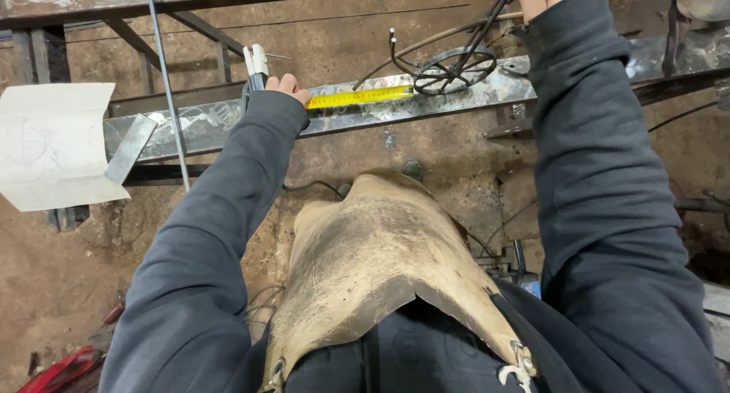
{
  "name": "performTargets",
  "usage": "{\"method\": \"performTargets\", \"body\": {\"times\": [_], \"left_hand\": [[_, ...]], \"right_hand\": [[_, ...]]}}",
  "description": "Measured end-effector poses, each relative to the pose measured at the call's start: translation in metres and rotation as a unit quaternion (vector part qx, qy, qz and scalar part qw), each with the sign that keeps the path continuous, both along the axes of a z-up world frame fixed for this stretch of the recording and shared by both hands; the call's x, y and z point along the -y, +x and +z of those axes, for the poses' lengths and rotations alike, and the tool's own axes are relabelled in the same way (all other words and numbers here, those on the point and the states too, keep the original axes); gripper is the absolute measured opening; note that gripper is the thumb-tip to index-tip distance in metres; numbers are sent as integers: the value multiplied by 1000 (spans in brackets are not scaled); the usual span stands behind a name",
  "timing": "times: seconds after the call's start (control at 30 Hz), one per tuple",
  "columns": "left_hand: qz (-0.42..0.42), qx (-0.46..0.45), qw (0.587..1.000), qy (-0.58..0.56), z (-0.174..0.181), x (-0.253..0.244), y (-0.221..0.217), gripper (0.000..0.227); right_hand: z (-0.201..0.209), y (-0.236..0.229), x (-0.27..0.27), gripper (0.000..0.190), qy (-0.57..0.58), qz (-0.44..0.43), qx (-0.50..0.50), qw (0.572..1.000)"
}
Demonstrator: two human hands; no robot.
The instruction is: Measuring and welding metal rods to a decorative metal wheel assembly.
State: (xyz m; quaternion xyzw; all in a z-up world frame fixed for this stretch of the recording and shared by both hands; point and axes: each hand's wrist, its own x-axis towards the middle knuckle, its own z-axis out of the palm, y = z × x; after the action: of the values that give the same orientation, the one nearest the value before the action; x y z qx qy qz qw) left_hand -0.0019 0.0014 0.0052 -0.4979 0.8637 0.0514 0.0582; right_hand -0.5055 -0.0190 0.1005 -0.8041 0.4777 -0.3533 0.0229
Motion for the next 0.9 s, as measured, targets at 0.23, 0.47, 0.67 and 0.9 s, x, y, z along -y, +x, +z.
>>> {"method": "performTargets", "body": {"times": [0.23, 0.47, 0.67, 0.9], "left_hand": [[-4, -10, 1000, -22, -3, -1, 1, 18], [-10, -13, 999, -34, -6, -2, 2, 18], [-10, -9, 999, -33, -6, -1, 3, 18], [-24, -10, 999, -41, 4, -13, 2, 18]], "right_hand": [[-20, -14, 8, 21, -24, -2, -34, 999], [-33, -22, 15, 21, -15, -40, -53, 998], [-18, -12, 9, 20, -3, -8, -31, 999], [-17, -11, 8, 19, 6, -20, -35, 999]]}}
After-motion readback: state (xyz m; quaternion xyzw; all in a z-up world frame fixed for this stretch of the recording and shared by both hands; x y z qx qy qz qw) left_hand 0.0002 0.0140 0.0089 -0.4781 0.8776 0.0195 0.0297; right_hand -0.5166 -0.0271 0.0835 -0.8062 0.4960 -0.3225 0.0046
